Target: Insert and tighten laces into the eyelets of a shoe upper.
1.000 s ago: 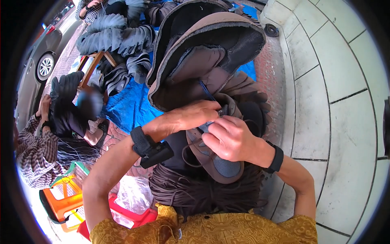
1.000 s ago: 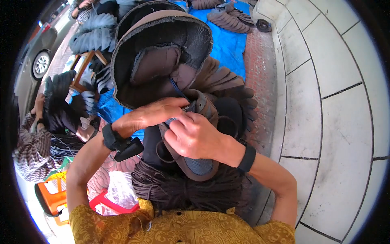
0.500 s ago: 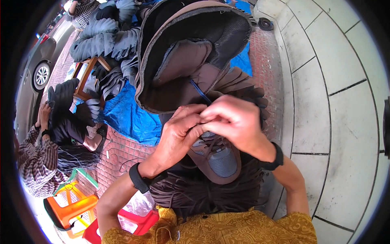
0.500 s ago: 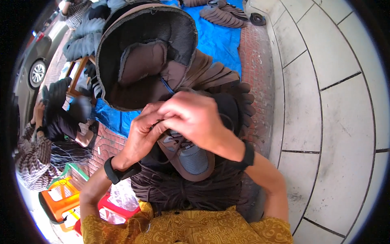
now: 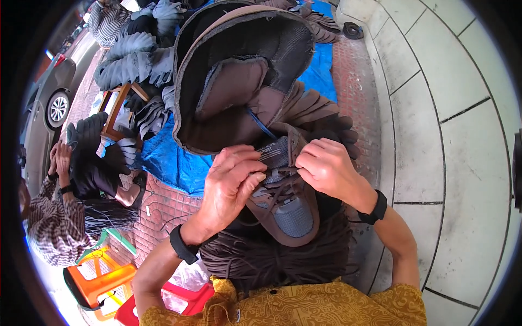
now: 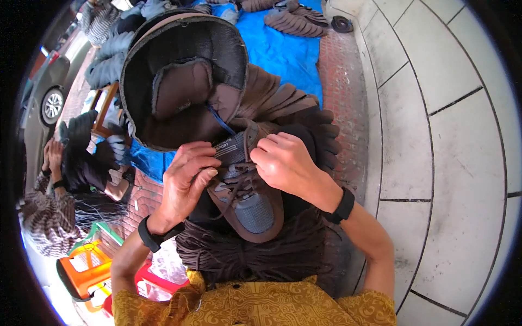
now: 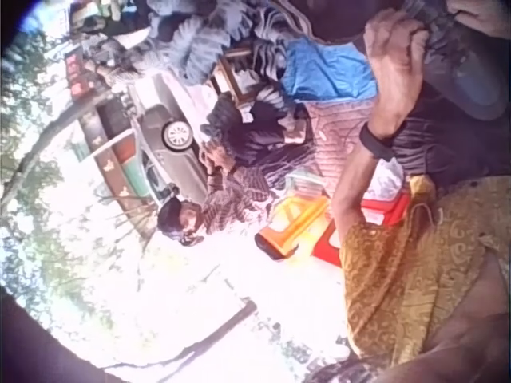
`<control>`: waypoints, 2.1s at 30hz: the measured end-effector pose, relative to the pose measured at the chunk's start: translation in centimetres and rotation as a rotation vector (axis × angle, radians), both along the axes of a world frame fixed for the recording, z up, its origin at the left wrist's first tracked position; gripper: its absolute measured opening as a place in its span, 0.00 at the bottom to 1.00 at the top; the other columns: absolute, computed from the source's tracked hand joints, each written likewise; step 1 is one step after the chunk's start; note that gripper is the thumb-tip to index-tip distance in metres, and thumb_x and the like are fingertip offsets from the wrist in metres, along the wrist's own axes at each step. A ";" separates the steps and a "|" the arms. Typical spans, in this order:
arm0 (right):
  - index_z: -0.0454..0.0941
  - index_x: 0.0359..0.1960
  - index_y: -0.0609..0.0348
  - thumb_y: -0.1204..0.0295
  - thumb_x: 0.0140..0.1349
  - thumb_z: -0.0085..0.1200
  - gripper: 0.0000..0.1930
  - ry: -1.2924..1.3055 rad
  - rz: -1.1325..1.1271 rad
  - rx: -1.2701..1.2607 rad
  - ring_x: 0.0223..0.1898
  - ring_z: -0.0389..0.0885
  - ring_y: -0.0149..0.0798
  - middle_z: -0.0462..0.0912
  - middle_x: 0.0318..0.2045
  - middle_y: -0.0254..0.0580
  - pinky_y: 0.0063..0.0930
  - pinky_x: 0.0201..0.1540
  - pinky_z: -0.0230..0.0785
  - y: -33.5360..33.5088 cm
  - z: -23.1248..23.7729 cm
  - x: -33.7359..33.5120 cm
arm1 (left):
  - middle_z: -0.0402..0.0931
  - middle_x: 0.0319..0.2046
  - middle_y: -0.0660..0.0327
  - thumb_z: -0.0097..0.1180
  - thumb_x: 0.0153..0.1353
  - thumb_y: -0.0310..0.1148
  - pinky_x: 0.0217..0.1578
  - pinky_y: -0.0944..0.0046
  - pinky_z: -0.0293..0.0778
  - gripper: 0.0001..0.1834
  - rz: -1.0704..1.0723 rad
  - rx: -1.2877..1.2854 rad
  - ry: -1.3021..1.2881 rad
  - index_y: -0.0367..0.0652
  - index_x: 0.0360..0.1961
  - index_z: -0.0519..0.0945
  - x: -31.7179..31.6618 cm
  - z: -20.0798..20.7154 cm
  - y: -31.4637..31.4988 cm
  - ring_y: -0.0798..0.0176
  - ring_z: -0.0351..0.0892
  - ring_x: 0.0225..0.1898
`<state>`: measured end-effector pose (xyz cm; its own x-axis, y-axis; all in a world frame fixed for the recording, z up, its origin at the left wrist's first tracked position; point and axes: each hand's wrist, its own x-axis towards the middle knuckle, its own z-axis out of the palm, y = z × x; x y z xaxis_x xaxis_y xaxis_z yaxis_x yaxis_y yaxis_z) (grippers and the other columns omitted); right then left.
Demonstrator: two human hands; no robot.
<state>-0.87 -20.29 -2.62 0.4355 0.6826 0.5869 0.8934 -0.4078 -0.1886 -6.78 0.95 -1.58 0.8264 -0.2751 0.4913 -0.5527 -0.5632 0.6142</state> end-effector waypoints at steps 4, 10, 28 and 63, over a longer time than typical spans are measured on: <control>0.66 0.15 0.57 0.79 0.36 0.53 0.07 0.010 0.074 -0.012 0.21 0.70 0.39 0.66 0.17 0.36 0.29 0.25 0.64 -0.5 0.2 0.8 | 0.75 0.32 0.56 0.59 0.45 0.25 0.40 0.59 0.68 0.08 0.020 -0.009 -0.036 0.37 0.30 0.77 -0.1 0.5 -0.1 0.54 0.72 0.39; 0.65 0.14 0.56 0.77 0.36 0.50 0.06 -0.088 0.108 -0.083 0.21 0.70 0.38 0.65 0.18 0.37 0.28 0.25 0.64 -0.2 2.1 1.2 | 0.74 0.29 0.58 0.53 0.55 0.27 0.37 0.65 0.68 0.05 0.064 -0.080 0.124 0.37 0.31 0.77 -1.0 1.0 0.1 0.59 0.72 0.33; 0.71 0.20 0.58 0.80 0.40 0.50 0.04 -0.224 -0.096 -0.124 0.24 0.71 0.41 0.68 0.20 0.39 0.33 0.27 0.65 -5.6 4.2 6.2 | 0.73 0.32 0.60 0.42 0.64 0.38 0.26 0.72 0.69 0.12 0.531 -1.042 0.077 0.40 0.37 0.71 -8.9 0.1 12.1 0.68 0.74 0.29; 0.67 0.13 0.55 0.73 0.38 0.52 0.05 -0.110 0.185 -0.234 0.23 0.67 0.33 0.63 0.15 0.32 0.27 0.21 0.60 0.8 2.4 0.8 | 0.70 0.29 0.53 0.59 0.42 0.23 0.33 0.56 0.68 0.16 0.156 0.260 0.064 0.37 0.35 0.70 -2.6 -1.7 2.1 0.49 0.70 0.31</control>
<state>-0.07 -19.53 -0.19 0.2338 0.8666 0.4409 0.9663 -0.2572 -0.0069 -9.38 3.08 -3.23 0.8954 -0.2524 0.3669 -0.4123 -0.7809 0.4692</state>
